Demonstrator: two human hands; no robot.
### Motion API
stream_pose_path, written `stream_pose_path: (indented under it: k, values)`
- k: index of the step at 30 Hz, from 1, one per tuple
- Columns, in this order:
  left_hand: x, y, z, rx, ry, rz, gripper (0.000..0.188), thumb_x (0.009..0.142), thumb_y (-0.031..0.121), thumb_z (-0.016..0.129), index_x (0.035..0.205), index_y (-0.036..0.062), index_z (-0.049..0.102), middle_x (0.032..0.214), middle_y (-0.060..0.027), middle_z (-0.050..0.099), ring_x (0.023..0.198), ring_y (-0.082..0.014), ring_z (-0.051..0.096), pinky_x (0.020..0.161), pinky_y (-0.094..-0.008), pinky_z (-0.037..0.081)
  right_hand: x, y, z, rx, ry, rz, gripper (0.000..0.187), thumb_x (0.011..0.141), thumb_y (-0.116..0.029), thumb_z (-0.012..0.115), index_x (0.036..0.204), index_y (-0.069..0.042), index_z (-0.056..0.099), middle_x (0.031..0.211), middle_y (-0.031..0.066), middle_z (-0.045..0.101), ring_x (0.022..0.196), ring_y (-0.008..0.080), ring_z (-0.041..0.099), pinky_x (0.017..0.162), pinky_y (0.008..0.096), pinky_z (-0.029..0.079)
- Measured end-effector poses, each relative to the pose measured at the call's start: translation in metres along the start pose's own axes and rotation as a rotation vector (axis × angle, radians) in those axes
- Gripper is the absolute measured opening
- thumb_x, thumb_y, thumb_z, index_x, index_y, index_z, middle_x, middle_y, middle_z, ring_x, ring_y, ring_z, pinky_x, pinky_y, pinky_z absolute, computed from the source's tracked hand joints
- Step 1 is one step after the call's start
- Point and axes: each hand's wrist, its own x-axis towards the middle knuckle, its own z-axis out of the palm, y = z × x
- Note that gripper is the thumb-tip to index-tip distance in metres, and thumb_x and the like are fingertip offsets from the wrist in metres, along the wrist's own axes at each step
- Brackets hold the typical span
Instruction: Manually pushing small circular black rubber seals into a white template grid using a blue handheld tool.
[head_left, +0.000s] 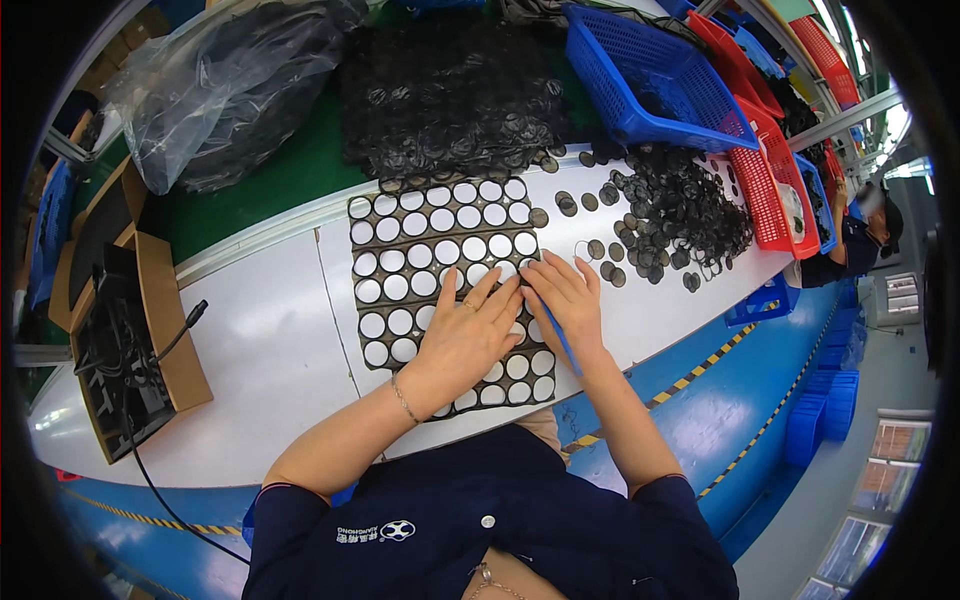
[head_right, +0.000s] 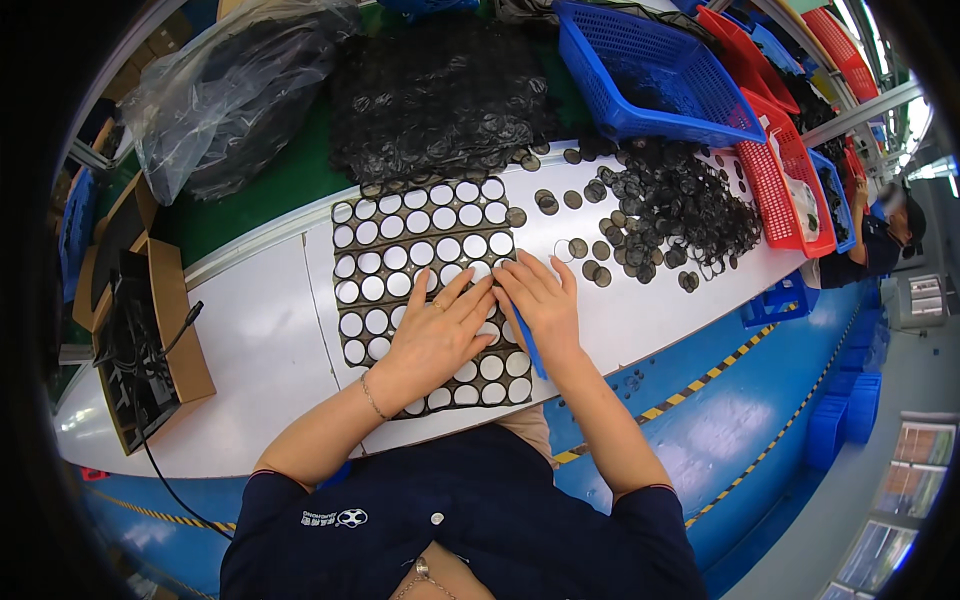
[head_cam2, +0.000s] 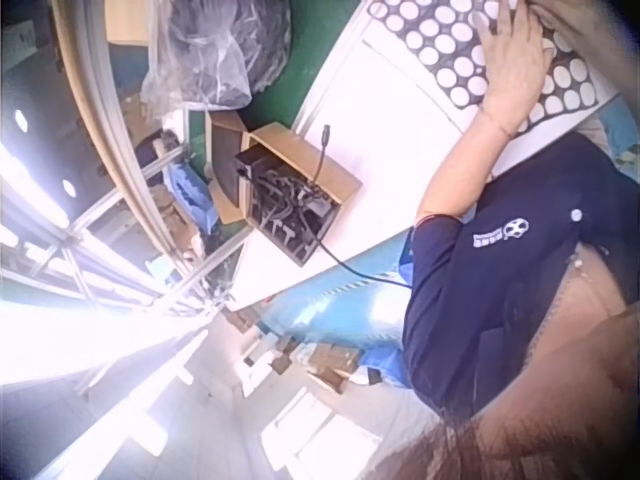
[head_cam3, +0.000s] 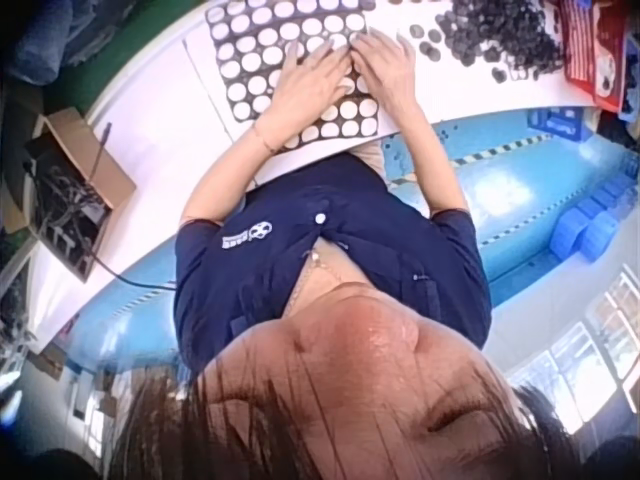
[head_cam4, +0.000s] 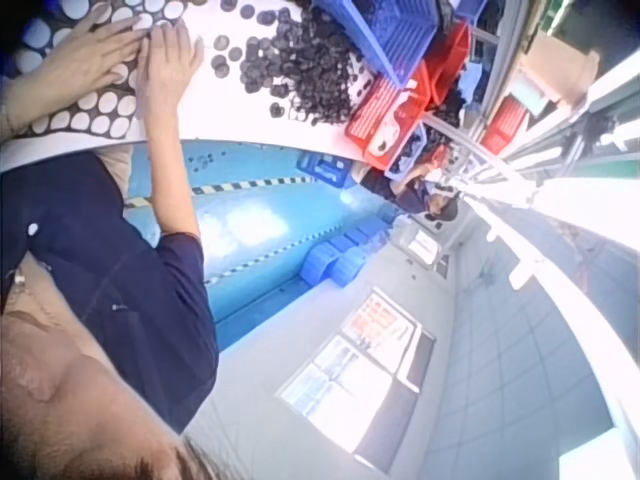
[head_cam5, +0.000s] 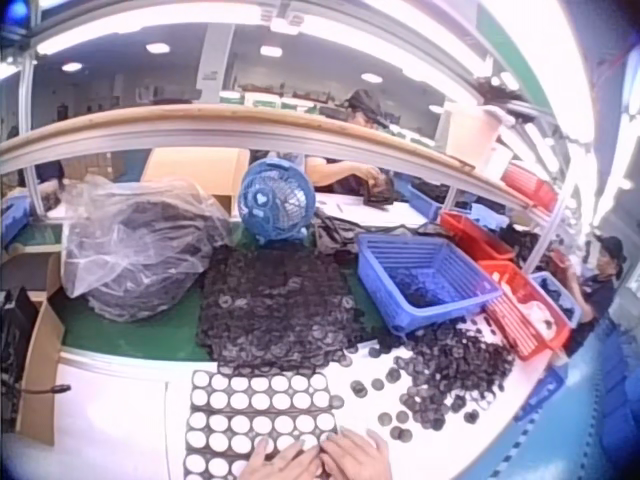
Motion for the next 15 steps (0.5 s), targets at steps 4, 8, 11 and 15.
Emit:
stream_pose_path:
  k: [4,8,11,15]
  values:
    - [0.0,0.002,-0.001,0.001,0.017,0.002,0.053,0.094,0.036,0.067,0.137,0.0045,0.061,0.145,-0.0075,0.056,0.142,-0.0256,0.045,0.114,-0.0637,0.031,0.024,0.044,0.001,-0.095,0.172,0.11,0.02,0.093,-0.01,0.072,0.113,-0.006,0.072,0.111,0.0123,0.073,0.111,0.0266,0.068,0.105,0.0426,0.042]
    - [0.009,-0.001,-0.01,-0.029,-0.065,-0.02,0.053,0.094,0.036,0.067,0.137,0.0048,0.061,0.145,-0.0072,0.057,0.14,-0.0257,0.046,0.114,-0.0632,0.031,0.032,0.046,0.0,0.422,0.157,0.498,0.019,0.097,-0.012,0.068,0.111,-0.002,0.074,0.108,0.0137,0.075,0.104,0.0275,0.069,0.096,0.0379,0.049]
    - [0.021,-0.013,-0.004,0.029,0.041,-0.046,0.053,0.095,0.038,0.066,0.137,0.0057,0.061,0.145,-0.0066,0.057,0.141,-0.0252,0.046,0.114,-0.0633,0.031,0.021,0.028,0.013,0.686,0.007,0.587,0.018,0.096,-0.014,0.068,0.108,-0.003,0.076,0.107,0.0152,0.075,0.1,0.029,0.069,0.091,0.0384,0.051]
    - [0.022,-0.018,0.002,0.067,0.061,-0.06,0.056,0.094,0.039,0.066,0.139,0.0058,0.061,0.147,-0.0058,0.056,0.143,-0.0257,0.043,0.114,-0.0649,0.03,0.022,0.02,0.015,0.669,-0.028,0.523,0.017,0.094,-0.017,0.071,0.106,-0.006,0.077,0.107,0.0134,0.075,0.106,0.0299,0.067,0.098,0.041,0.047]
